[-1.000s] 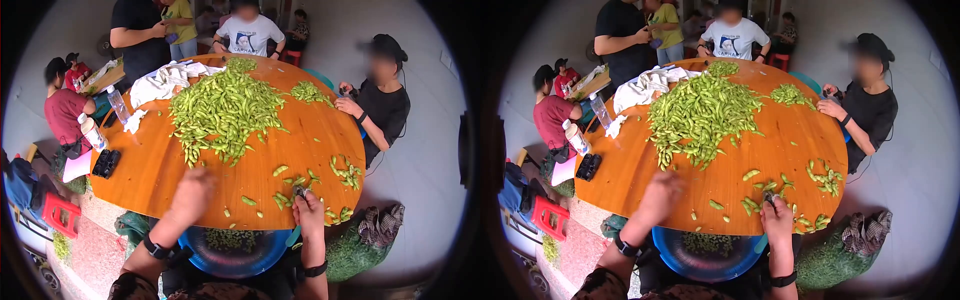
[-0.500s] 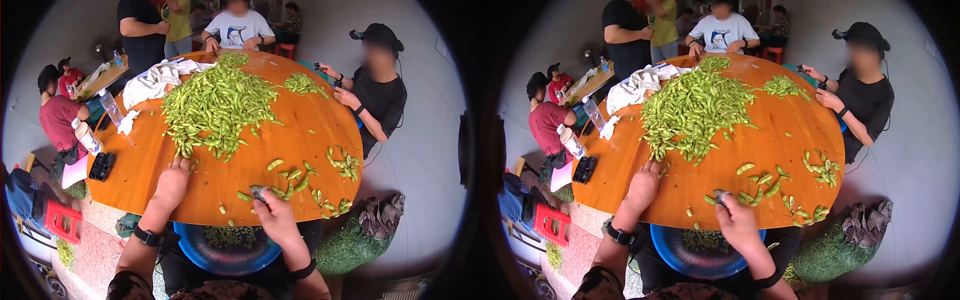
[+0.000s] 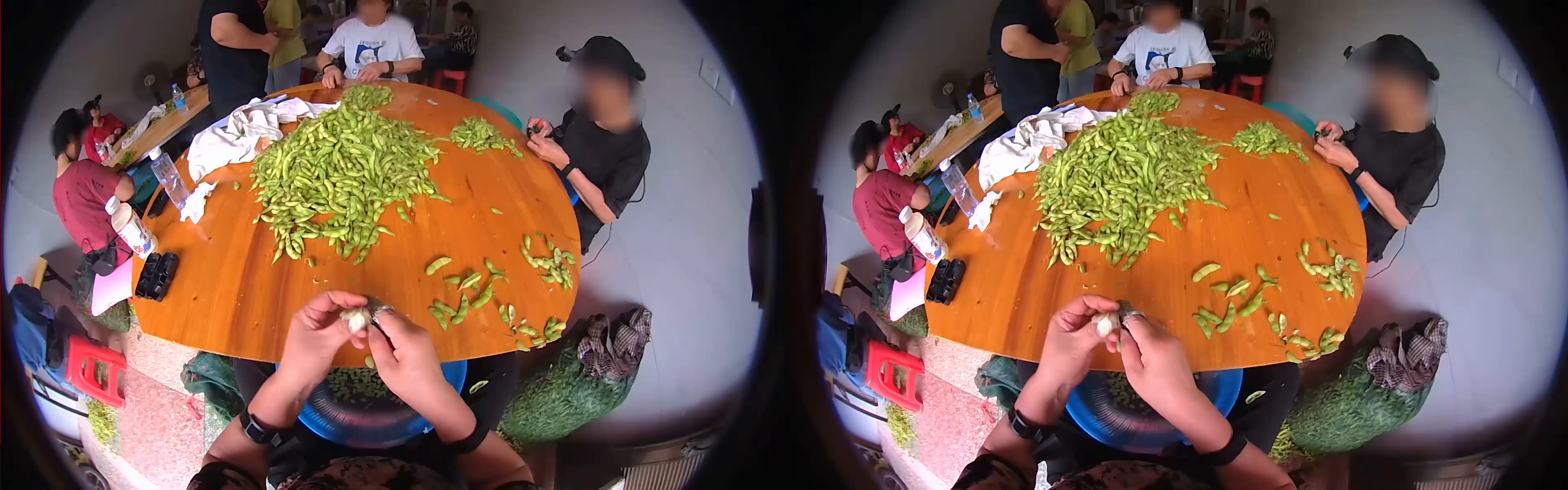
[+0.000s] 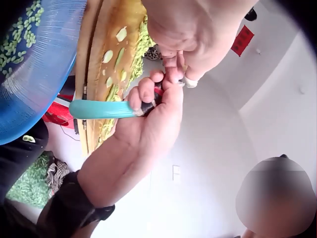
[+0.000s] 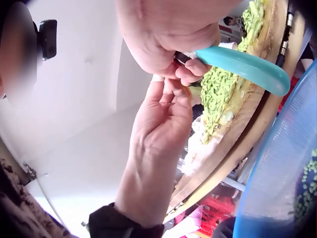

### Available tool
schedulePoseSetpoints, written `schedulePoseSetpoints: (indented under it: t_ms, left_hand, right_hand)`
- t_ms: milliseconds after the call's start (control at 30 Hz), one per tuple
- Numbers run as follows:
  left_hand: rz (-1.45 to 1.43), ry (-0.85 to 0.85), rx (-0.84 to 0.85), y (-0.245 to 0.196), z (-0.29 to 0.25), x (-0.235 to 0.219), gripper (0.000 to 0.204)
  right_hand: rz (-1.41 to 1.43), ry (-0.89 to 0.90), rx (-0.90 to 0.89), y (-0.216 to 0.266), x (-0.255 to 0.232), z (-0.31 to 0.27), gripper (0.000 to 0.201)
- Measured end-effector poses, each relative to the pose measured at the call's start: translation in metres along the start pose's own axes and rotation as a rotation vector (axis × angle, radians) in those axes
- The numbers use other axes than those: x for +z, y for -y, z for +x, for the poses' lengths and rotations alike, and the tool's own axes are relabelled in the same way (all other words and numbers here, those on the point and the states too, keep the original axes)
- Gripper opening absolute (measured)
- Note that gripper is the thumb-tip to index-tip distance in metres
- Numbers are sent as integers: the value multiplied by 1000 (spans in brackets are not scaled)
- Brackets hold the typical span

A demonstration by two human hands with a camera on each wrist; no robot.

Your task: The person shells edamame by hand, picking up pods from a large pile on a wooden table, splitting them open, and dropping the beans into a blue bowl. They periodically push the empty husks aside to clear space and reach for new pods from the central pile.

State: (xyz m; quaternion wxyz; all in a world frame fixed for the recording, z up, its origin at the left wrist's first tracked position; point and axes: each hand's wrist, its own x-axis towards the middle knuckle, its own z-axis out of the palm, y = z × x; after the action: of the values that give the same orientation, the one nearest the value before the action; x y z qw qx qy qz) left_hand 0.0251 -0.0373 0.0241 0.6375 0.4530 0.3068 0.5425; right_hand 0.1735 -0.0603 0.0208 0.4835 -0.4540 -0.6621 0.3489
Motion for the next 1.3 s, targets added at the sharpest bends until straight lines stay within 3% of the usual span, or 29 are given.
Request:
schedulePoseSetpoints:
  t_ms: [67, 167, 233, 267, 300, 333, 433, 533, 633, 700, 900, 1033, 1100, 1200, 1233, 1300]
  left_hand:
    - [-37, 32, 10, 10, -3, 1, 21]
    - [287, -33, 285, 20, -5, 11, 18]
    - [342, -62, 308, 10, -4, 17, 18]
    - [406, -96, 329, 6, -5, 17, 19]
    - [381, -151, 158, 8, -8, 11, 25]
    - [384, -156, 159, 4, -8, 10, 25]
    - [945, 1, 322, -5, -5, 13, 43]
    - [961, 21, 217, -6, -9, 23, 43]
    - [1106, 60, 301, -4, -8, 22, 46]
    - [1221, 124, 372, -3, -8, 22, 49]
    - [1278, 188, 384, -4, -10, 27, 50]
    - [1216, 208, 386, -1, -8, 27, 50]
    - [1088, 195, 179, -6, -5, 27, 47]
    - [1085, 175, 156, -7, -4, 27, 43]
    - [1084, 176, 155, -6, -4, 27, 43]
    - [1218, 184, 323, -3, -5, 28, 42]
  right_hand:
    - [42, -7, 31, 5, -1, -2, 7]
    - [55, -18, 52, 4, -6, -8, 4]
    - [25, -16, 33, 7, -12, -9, 5]
    - [76, -36, 138, 13, -20, -11, 7]
    - [127, -52, 243, 15, -25, -12, 9]
    - [244, -43, 244, 11, -28, -14, 10]
    - [342, 49, 359, 19, -36, -15, 9]
    - [357, 61, 374, 11, -31, -18, 9]
    - [222, 48, 265, 0, -27, -23, 7]
    - [229, 50, 294, -2, -28, -24, 7]
    - [345, 13, 307, -12, -28, -28, 12]
    - [514, 62, 420, -4, -39, -25, 11]
    - [528, 98, 467, 3, -44, -26, 12]
    - [422, 119, 433, 1, -43, -28, 12]
    - [380, 103, 404, -5, -39, -30, 12]
    - [339, 89, 376, -9, -36, -31, 13]
